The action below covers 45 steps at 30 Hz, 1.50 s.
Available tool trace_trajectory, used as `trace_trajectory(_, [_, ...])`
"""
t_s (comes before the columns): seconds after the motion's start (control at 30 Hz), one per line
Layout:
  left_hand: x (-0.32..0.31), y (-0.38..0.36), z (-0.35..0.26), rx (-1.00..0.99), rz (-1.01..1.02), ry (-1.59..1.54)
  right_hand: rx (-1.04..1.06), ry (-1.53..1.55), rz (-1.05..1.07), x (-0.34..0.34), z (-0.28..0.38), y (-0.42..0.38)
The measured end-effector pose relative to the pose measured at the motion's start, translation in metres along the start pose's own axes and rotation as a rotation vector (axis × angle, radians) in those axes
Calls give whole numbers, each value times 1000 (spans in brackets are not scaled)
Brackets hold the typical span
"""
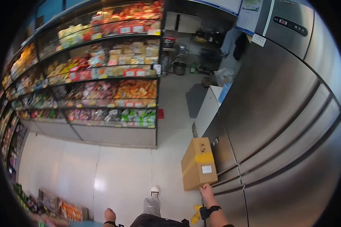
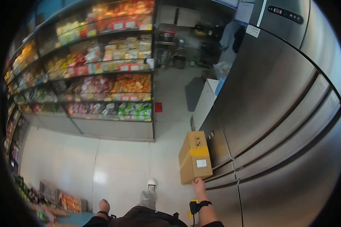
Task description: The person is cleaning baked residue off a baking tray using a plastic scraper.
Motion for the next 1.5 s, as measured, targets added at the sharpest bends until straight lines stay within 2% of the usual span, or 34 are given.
trace_trajectory(0.07, [-7, 25, -13, 38, -26, -74, 41, 102, -55, 17, 29, 7])
trace_trajectory(0.1, [23, 101, -99, -16, -59, 33, -1, 167, -33, -21, 72, 94])
trace_trajectory(0.13, [20, 126, -147, -102, -82, 81, 1, 205, -57, -14, 98, 112])
trace_trajectory(0.17, [8, 123, -154, -153, -65, 157, -37, 216, -44, -10, 100, 97])
trace_trajectory(0.2, [-19, 188, -268, -368, -113, 90, 11, 212, -104, 15, 131, 172])
trace_trajectory(0.27, [-34, 215, -346, -488, -53, -57, -12, 411, -98, 3, 124, 188])
trace_trajectory(0.3, [-46, 235, -431, -541, -69, -135, 22, 521, -133, 11, 137, 229])
trace_trajectory(0.37, [-60, 256, -533, -715, -53, -182, -159, 620, -63, 5, 142, 264])
trace_trajectory(0.43, [-89, 270, -649, -805, 146, -87, -325, 615, -4, 35, 164, 323])
trace_trajectory(0.5, [-122, 278, -744, -990, 401, 11, -327, 830, 57, 34, 158, 392])
trace_trajectory(0.53, [-128, 280, -783, -1022, 501, 69, -341, 944, 91, 30, 160, 415])
trace_trajectory(0.57, [-131, 278, -807, -1041, 610, 143, -347, 1018, 141, 25, 163, 438])
trace_trajectory(0.67, [-140, 295, -893, -996, 766, 229, -309, 1227, 261, 50, 228, 537])
trace_trajectory(0.7, [-157, 310, -918, -957, 795, 193, -284, 1276, 286, 58, 240, 572])
trace_trajectory(0.77, [-151, 336, -960, -876, 798, 268, -291, 1371, 336, 44, 263, 636])
trace_trajectory(0.87, [-176, 398, -1007, -466, 973, -226, -309, 1465, 322, 35, 309, 738])
trace_trajectory(0.93, [-170, 414, -1056, -348, 942, -222, -314, 1484, 361, 20, 325, 806])
trace_trajectory(1.03, [-197, 484, -1118, -722, 963, 255, -376, 1489, 406, -16, 331, 907])
trace_trajectory(1.13, [-184, 516, -1175, -905, 641, 329, -506, 1454, 282, -17, 349, 976])
trace_trajectory(1.2, [-153, 534, -1200, -709, 730, 106, -535, 1527, 294, -40, 349, 1005])
trace_trajectory(1.23, [-151, 539, -1227, -628, 759, -34, -521, 1545, 297, -26, 351, 1031])
trace_trajectory(1.33, [-142, 581, -1254, -600, 714, -127, -592, 1472, 233, 1, 360, 1079])
trace_trajectory(1.4, [-120, 601, -1265, -476, 656, -102, -607, 1497, 200, 3, 341, 1114])
trace_trajectory(1.47, [-113, 630, -1267, -209, 776, -145, -646, 1538, 148, 9, 321, 1158])
trace_trajectory(1.5, [-105, 653, -1269, -6, 801, -160, -690, 1535, 112, 31, 325, 1193])
Point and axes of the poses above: each hand's wrist, its own y-axis towards the middle knuckle, its own x-axis out of the back of the hand, z = x × y, the point moved 3 cm from there along y, towards the middle knuckle, and after that the axes turned 1 degree about -x, right-handed, at the moved point
